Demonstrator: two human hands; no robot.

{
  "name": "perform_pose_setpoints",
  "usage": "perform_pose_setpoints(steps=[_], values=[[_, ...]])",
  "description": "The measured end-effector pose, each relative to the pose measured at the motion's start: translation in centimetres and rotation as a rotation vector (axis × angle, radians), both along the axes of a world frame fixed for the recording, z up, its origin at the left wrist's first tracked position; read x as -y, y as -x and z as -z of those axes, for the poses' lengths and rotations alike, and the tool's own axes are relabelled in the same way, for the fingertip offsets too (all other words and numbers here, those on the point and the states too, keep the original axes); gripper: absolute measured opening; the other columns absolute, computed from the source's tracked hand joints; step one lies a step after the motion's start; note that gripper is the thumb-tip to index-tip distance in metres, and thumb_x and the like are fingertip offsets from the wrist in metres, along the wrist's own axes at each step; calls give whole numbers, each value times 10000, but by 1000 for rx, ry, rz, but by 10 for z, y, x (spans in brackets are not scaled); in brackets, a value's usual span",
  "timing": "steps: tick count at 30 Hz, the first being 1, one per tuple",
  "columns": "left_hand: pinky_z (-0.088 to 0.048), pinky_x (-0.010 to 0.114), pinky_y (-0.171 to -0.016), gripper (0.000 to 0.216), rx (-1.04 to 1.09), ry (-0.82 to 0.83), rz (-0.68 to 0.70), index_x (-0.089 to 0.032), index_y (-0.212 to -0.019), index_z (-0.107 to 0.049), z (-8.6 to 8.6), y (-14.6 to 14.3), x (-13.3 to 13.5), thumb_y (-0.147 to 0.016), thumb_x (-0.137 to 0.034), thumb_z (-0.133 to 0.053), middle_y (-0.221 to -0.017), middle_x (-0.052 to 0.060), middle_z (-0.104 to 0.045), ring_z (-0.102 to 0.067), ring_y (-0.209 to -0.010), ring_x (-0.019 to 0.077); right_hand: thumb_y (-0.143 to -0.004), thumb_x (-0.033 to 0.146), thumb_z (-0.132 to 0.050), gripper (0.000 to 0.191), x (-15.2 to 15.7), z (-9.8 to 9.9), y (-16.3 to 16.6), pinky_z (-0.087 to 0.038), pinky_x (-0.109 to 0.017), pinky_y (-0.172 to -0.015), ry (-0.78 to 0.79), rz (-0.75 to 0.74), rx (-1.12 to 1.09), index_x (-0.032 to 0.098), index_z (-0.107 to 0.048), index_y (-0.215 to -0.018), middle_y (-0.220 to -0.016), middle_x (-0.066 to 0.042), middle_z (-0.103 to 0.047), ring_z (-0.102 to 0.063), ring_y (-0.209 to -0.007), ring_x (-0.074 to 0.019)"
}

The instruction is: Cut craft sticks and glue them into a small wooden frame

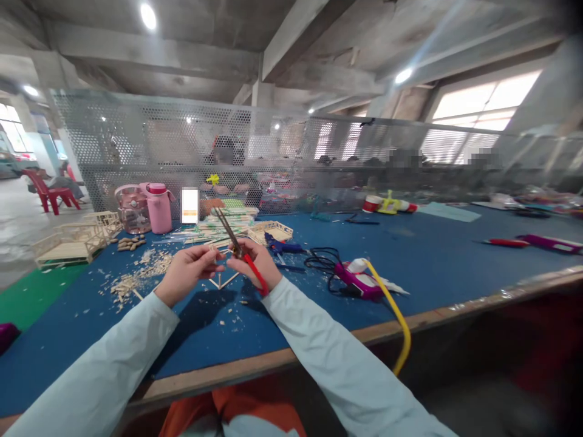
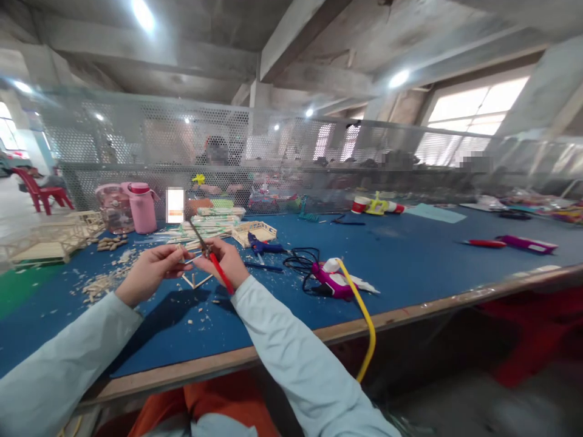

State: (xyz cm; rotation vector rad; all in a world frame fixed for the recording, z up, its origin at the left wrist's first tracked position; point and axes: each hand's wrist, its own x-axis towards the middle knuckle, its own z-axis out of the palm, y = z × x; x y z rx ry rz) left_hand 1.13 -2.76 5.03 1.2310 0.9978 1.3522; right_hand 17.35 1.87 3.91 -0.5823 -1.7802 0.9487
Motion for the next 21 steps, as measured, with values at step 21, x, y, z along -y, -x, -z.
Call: perform_pose_setpoints(steps=[21], values=[[-500, 158, -558, 206, 140, 234, 166, -112, -760, -660, 9, 4, 3, -591, -188, -750, -720, 56, -676, -633, -630, 103, -671, 162, -539, 289, 15, -45, -36, -393, -237, -566, -480, 262, 717, 142, -705, -907, -729, -49, -697, -569, -579, -145]])
